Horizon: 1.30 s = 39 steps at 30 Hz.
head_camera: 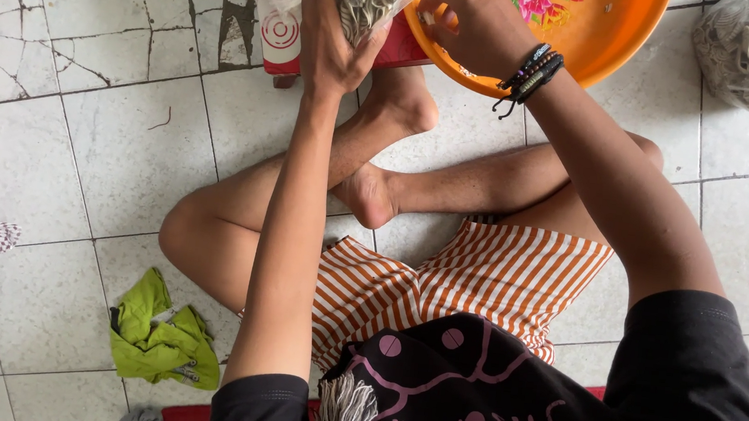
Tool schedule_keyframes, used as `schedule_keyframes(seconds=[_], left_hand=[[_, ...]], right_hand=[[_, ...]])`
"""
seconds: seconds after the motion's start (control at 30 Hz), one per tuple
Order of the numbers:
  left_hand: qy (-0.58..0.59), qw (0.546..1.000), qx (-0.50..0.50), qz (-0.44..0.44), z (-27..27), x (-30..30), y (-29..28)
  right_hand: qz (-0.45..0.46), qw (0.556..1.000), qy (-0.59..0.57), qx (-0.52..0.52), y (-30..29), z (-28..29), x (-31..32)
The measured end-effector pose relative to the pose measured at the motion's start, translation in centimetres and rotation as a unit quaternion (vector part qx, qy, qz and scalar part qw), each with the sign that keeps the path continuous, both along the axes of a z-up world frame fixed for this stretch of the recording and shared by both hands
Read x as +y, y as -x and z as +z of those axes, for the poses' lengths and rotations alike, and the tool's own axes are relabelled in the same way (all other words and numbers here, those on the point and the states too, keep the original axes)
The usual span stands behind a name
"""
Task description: Packing small dried snacks from an orange tray into plastic bags while sitting on the floor.
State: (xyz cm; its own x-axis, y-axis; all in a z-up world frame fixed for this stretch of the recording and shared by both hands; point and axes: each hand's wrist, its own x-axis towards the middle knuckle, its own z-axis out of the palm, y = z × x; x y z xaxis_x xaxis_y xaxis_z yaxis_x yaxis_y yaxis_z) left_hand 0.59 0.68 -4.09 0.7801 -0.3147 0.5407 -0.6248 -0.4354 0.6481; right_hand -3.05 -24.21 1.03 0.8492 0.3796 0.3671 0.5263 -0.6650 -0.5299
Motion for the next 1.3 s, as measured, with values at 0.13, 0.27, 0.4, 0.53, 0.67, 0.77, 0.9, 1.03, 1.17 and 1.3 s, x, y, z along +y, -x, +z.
schedule_keyframes(seconds=[0.13,0.27,0.4,0.53,0.67,0.77,0.9,1.03,1.17,1.3], left_hand=[[-0.006,1.000,0.025,0.009,1.1,-0.1,0.5],[-0.005,1.000,0.018,0.004,1.5,-0.2,0.6],[-0.014,1.000,0.017,0.011,0.8,-0.1,0.6],[-0.006,1.000,0.006,0.001,1.1,-0.3,0.5],[-0.016,1.000,-0.005,0.011,-0.6,0.0,0.0],[-0.016,1.000,-0.010,0.010,-1.2,0.1,-0.3],[-0.011,1.000,-0.007,0.006,-0.3,0.1,0.0],[-0.004,1.000,0.007,0.004,1.1,-0.2,0.3],[-0.004,1.000,0.012,0.007,1.1,-0.2,0.4],[-0.006,1.000,0.008,0.013,0.7,-0.2,0.3]], right_hand=[[0.001,1.000,0.012,0.016,0.1,0.2,0.0],[-0.008,1.000,0.013,0.001,0.1,0.1,-0.1],[0.007,1.000,0.029,-0.001,-0.3,-0.1,-0.6],[0.005,0.996,0.093,0.003,-1.0,-0.3,-1.7],[-0.015,0.989,0.146,0.026,-1.6,-1.1,-2.3],[-0.021,0.988,0.153,0.019,-1.5,-1.2,-2.6],[-0.016,0.989,0.142,0.032,-1.4,-1.7,-2.9],[-0.027,0.990,0.134,0.037,-0.9,-1.0,-2.9],[-0.042,0.992,0.111,0.044,-0.7,-0.9,-3.1],[-0.053,0.994,0.089,0.017,-0.7,-0.9,-3.3]])
